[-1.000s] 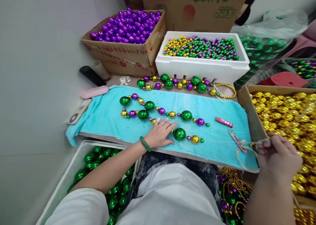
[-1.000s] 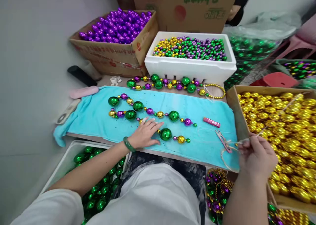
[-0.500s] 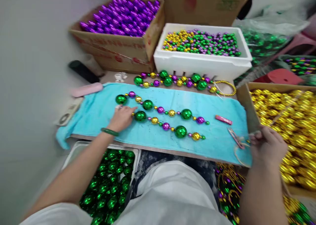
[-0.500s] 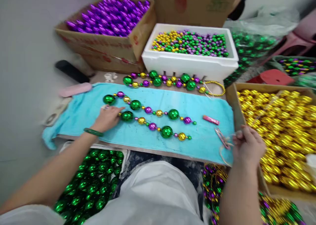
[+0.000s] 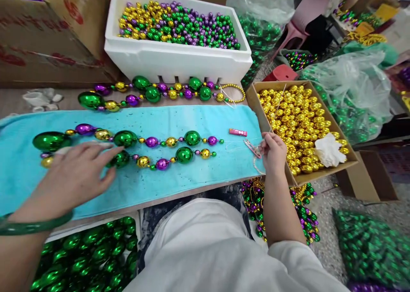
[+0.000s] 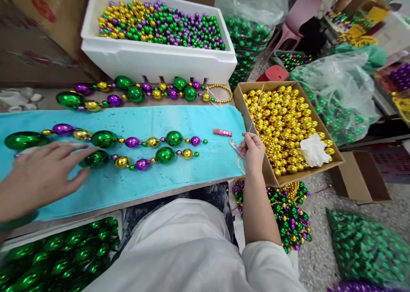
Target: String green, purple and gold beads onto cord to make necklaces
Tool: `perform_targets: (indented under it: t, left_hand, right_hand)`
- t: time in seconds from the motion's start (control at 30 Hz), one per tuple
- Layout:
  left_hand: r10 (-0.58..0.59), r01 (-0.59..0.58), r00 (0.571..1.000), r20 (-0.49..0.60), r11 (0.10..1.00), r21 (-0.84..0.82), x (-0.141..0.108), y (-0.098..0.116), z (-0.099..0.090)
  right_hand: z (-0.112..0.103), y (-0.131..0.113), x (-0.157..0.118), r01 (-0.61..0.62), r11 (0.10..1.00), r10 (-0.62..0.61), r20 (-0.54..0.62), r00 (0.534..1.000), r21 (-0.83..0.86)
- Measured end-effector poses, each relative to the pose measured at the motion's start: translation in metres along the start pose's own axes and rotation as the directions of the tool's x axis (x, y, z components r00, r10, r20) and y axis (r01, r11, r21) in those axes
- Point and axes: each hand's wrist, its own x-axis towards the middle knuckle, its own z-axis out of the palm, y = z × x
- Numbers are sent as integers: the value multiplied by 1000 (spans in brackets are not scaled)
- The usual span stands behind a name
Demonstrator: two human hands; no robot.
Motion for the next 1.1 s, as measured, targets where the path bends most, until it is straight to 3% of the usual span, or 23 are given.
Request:
perform_targets:
  t: [0.07, 0.2, 0.3, 0.4, 0.5, 0.63, 0.77, 1.0, 1.1]
  left_hand:
    - [94, -94, 996, 11, 992, 85, 14, 54, 3]
    - [272, -269, 962, 24, 959, -90, 45, 147, 38]
    - [337, -332, 941, 27, 937, -112, 68, 189, 65]
    - [337, -333, 937, 89, 941, -56, 83, 210, 75]
    - [325, -329, 933, 151, 944, -2, 86, 211, 71]
    - [314, -327, 937, 154, 942, 69, 72, 190, 63]
    - [271, -304, 944, 191, 936, 176, 54, 160, 53]
    - [165, -227, 967, 196, 906, 357, 38, 108, 42]
    - [119, -154, 984, 133, 942, 298, 34, 92, 43]
  right_hand:
    - [3, -6, -2, 22, 1000, -22, 16, 1000, -8]
    - [11, -18, -10, 46, 999, -43, 86, 995, -27]
    - [12, -30, -18, 98, 995, -97, 115, 989, -10]
    - [5, -43, -20, 152, 988, -151, 55, 987, -19]
    - [-7, -47, -13, 165, 985, -167, -59, 984, -46]
    - [-22, -30, 3, 92, 995, -97, -166, 981, -35]
    - [-26, -7, 13, -8, 999, 17, -173, 985, 53]
    - [-25, 7, 20, -56, 997, 63, -124, 990, 60]
    - [-25, 10, 21, -53, 998, 57, -121, 991, 32]
